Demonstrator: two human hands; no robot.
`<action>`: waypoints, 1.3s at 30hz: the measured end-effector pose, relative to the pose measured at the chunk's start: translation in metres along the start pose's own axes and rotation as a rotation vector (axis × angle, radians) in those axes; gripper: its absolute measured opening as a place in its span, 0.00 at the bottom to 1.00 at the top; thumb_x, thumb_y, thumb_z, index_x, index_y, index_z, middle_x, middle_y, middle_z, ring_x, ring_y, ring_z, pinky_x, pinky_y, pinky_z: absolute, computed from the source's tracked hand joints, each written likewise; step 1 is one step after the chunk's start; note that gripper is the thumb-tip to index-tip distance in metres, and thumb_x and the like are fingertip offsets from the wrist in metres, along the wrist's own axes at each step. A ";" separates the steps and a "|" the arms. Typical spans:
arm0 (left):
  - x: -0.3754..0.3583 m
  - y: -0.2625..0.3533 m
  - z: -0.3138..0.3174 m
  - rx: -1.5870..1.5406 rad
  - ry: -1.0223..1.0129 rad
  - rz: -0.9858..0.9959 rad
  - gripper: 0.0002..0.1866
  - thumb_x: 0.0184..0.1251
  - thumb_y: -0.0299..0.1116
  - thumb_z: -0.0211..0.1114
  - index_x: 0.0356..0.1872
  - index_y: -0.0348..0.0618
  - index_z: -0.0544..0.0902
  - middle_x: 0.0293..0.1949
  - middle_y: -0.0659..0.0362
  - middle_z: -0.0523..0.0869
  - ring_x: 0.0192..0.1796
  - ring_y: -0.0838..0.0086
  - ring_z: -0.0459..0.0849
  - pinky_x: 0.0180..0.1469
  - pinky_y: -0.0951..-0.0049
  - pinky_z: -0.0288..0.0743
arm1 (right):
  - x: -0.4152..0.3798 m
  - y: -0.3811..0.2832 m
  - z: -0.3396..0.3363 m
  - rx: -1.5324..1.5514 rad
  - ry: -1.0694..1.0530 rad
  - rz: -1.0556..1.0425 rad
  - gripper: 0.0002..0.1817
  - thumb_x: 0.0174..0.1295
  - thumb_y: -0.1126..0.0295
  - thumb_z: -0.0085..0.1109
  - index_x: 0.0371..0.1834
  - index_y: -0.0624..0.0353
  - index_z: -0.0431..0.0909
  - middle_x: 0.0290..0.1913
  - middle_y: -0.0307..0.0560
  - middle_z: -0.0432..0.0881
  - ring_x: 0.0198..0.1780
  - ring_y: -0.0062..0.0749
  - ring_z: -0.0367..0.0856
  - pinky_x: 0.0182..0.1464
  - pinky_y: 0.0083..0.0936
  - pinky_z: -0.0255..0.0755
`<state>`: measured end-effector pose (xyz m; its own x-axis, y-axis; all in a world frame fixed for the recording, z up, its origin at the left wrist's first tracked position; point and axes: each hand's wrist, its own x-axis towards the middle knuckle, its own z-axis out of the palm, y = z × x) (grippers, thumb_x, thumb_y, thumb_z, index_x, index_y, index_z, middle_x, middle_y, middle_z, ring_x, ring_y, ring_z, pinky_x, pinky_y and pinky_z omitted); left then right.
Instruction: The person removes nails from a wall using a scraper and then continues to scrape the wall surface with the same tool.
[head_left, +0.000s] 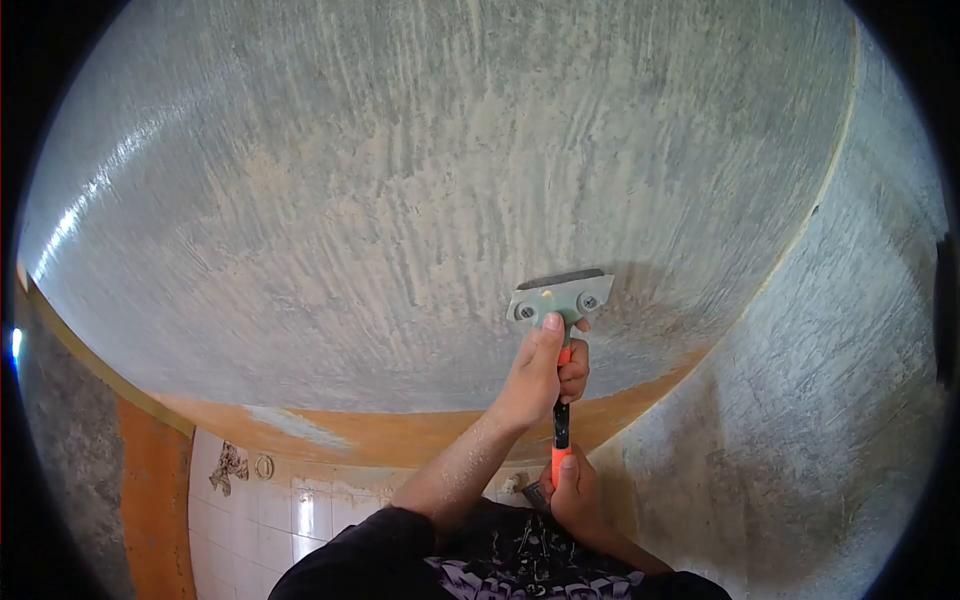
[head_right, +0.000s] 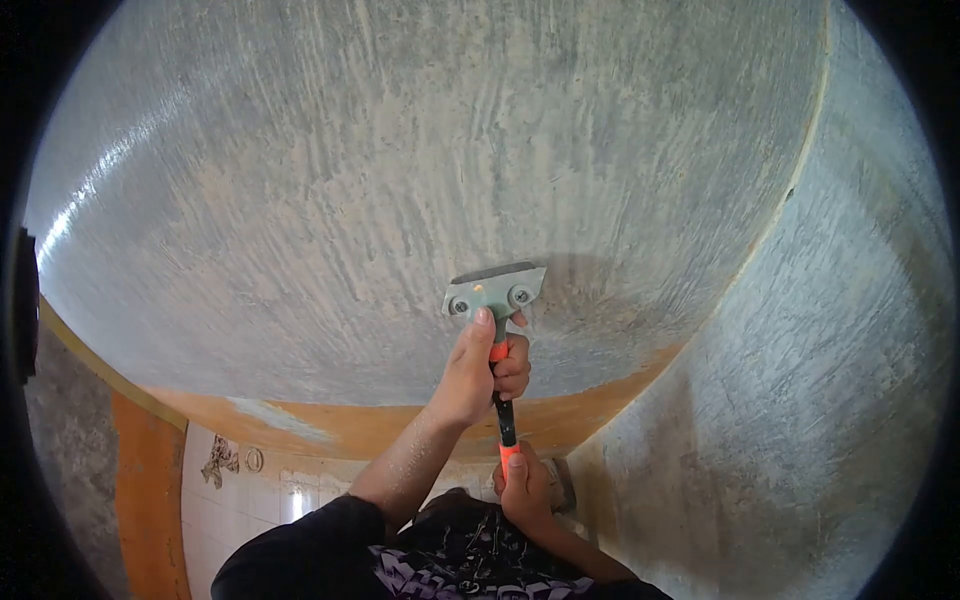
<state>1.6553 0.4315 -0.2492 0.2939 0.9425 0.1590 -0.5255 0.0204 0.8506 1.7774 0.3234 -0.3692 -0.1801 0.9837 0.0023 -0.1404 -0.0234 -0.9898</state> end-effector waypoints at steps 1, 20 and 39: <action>0.000 0.000 0.000 -0.003 0.004 0.000 0.27 0.81 0.60 0.34 0.50 0.46 0.68 0.18 0.68 0.58 0.17 0.83 0.55 0.22 0.78 0.53 | 0.000 0.002 0.000 -0.005 0.004 0.002 0.26 0.78 0.47 0.36 0.49 0.61 0.73 0.18 0.36 0.68 0.18 0.17 0.65 0.22 0.19 0.59; 0.000 0.004 0.005 -0.021 -0.021 -0.006 0.26 0.81 0.60 0.34 0.51 0.47 0.67 0.19 0.69 0.59 0.18 0.84 0.54 0.23 0.78 0.54 | -0.008 0.000 0.004 -0.038 0.071 -0.007 0.21 0.79 0.53 0.37 0.47 0.60 0.73 0.19 0.35 0.68 0.19 0.16 0.64 0.22 0.19 0.60; -0.001 0.002 0.004 -0.008 0.004 -0.016 0.26 0.81 0.60 0.34 0.50 0.47 0.68 0.18 0.69 0.58 0.18 0.83 0.54 0.22 0.78 0.53 | -0.008 0.002 0.010 0.032 0.064 0.009 0.22 0.79 0.51 0.38 0.42 0.60 0.71 0.18 0.35 0.66 0.18 0.17 0.64 0.21 0.19 0.60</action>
<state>1.6574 0.4296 -0.2455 0.2991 0.9434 0.1431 -0.5272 0.0384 0.8489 1.7686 0.3139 -0.3693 -0.1194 0.9927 -0.0167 -0.1705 -0.0371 -0.9847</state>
